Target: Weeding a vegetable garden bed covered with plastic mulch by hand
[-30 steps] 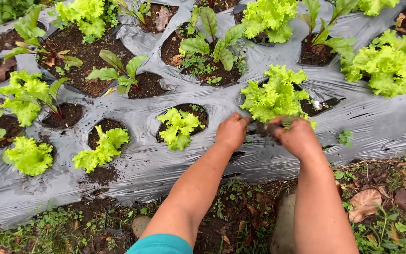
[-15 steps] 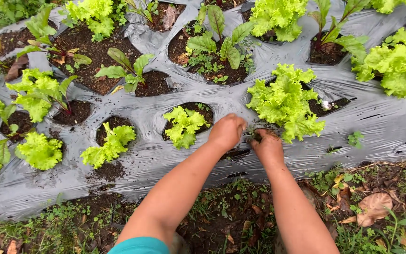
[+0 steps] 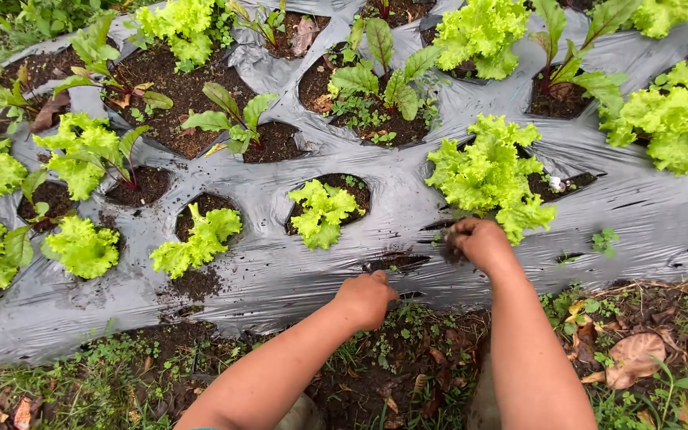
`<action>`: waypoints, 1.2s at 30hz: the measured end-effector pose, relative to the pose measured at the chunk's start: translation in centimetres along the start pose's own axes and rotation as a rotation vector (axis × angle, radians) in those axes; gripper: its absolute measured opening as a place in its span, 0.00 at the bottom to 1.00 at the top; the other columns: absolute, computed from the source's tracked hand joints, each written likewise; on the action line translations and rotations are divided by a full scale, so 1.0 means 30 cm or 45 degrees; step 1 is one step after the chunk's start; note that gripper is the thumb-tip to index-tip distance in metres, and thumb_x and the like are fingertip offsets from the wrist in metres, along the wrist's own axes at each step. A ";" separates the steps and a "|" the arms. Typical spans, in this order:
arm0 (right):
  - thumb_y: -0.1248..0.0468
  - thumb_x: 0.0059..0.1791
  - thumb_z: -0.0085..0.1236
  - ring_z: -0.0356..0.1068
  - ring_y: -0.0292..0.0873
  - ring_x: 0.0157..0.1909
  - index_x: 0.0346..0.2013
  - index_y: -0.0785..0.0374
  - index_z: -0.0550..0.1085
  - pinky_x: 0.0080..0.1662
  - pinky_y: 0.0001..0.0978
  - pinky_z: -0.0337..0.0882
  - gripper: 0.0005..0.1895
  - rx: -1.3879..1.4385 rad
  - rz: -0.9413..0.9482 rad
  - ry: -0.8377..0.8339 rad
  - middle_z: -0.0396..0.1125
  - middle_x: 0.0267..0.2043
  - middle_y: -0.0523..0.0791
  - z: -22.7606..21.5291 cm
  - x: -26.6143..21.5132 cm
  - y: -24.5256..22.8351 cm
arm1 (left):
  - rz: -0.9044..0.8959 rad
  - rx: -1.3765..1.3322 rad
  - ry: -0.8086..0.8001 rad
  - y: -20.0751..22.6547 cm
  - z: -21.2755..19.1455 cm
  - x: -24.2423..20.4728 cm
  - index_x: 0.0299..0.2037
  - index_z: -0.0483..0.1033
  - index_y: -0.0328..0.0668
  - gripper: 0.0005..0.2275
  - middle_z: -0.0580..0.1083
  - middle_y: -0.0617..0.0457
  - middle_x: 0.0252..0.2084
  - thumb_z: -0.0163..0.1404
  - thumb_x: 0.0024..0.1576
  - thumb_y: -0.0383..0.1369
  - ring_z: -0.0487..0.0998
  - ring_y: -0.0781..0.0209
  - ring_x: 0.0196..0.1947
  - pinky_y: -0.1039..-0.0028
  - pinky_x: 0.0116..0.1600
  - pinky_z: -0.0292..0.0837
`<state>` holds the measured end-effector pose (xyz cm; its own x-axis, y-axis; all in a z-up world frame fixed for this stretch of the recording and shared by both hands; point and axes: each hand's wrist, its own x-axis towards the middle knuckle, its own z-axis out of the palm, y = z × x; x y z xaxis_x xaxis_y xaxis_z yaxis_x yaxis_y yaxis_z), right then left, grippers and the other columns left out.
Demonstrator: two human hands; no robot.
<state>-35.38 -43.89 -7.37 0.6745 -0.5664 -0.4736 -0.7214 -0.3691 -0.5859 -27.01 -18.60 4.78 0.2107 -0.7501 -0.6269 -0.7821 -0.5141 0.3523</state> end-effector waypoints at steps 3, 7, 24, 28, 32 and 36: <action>0.60 0.43 0.62 0.75 0.63 0.55 0.47 0.55 0.84 0.58 0.53 0.74 0.18 -0.242 -0.004 -0.117 0.77 0.45 0.58 0.013 -0.057 -0.132 | 0.007 0.050 0.140 -0.022 0.068 0.021 0.42 0.84 0.36 0.11 0.74 0.39 0.44 0.49 0.60 0.33 0.79 0.42 0.38 0.51 0.39 0.78; 0.62 0.44 0.63 0.75 0.66 0.50 0.48 0.63 0.81 0.52 0.56 0.77 0.18 -0.279 -0.141 0.081 0.75 0.42 0.60 0.140 -0.054 -0.085 | 0.139 0.272 0.363 -0.093 0.312 0.055 0.32 0.85 0.40 0.06 0.77 0.48 0.32 0.55 0.55 0.31 0.79 0.50 0.29 0.58 0.33 0.77; 0.72 0.47 0.61 0.75 0.44 0.45 0.46 0.58 0.82 0.48 0.37 0.78 0.15 0.509 -0.027 -0.816 0.78 0.48 0.45 0.081 -0.149 -0.285 | -0.162 0.306 -0.457 -0.136 0.187 -0.101 0.49 0.81 0.48 0.09 0.77 0.50 0.51 0.52 0.61 0.31 0.78 0.49 0.50 0.54 0.54 0.71; 0.56 0.40 0.66 0.71 0.44 0.57 0.56 0.42 0.76 0.52 0.35 0.70 0.28 -0.722 -0.262 -0.885 0.72 0.59 0.41 0.194 -0.130 -0.290 | -0.251 0.313 -0.551 -0.186 0.054 -0.144 0.61 0.76 0.48 0.39 0.66 0.51 0.65 0.54 0.47 0.67 0.70 0.45 0.61 0.50 0.59 0.67; 0.52 0.43 0.63 0.76 0.51 0.54 0.47 0.41 0.82 0.58 0.47 0.72 0.17 -0.296 -0.488 -0.078 0.77 0.46 0.43 0.277 0.083 -0.237 | 0.004 0.153 0.445 -0.311 0.094 -0.030 0.40 0.84 0.46 0.20 0.76 0.48 0.44 0.59 0.48 0.52 0.80 0.45 0.43 0.53 0.44 0.73; 0.55 0.44 0.60 0.75 0.45 0.51 0.46 0.40 0.80 0.56 0.42 0.73 0.15 -0.374 -0.763 0.241 0.77 0.42 0.37 0.361 0.345 -0.290 | 0.050 0.058 0.495 -0.349 -0.073 0.051 0.61 0.75 0.52 0.19 0.70 0.49 0.65 0.49 0.58 0.30 0.72 0.46 0.61 0.37 0.67 0.55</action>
<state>-20.43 -38.57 -14.29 0.9502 -0.3113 0.0151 -0.2633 -0.8277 -0.4955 -17.22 -15.26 1.65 0.3794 -0.8750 -0.3008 -0.8175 -0.4693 0.3340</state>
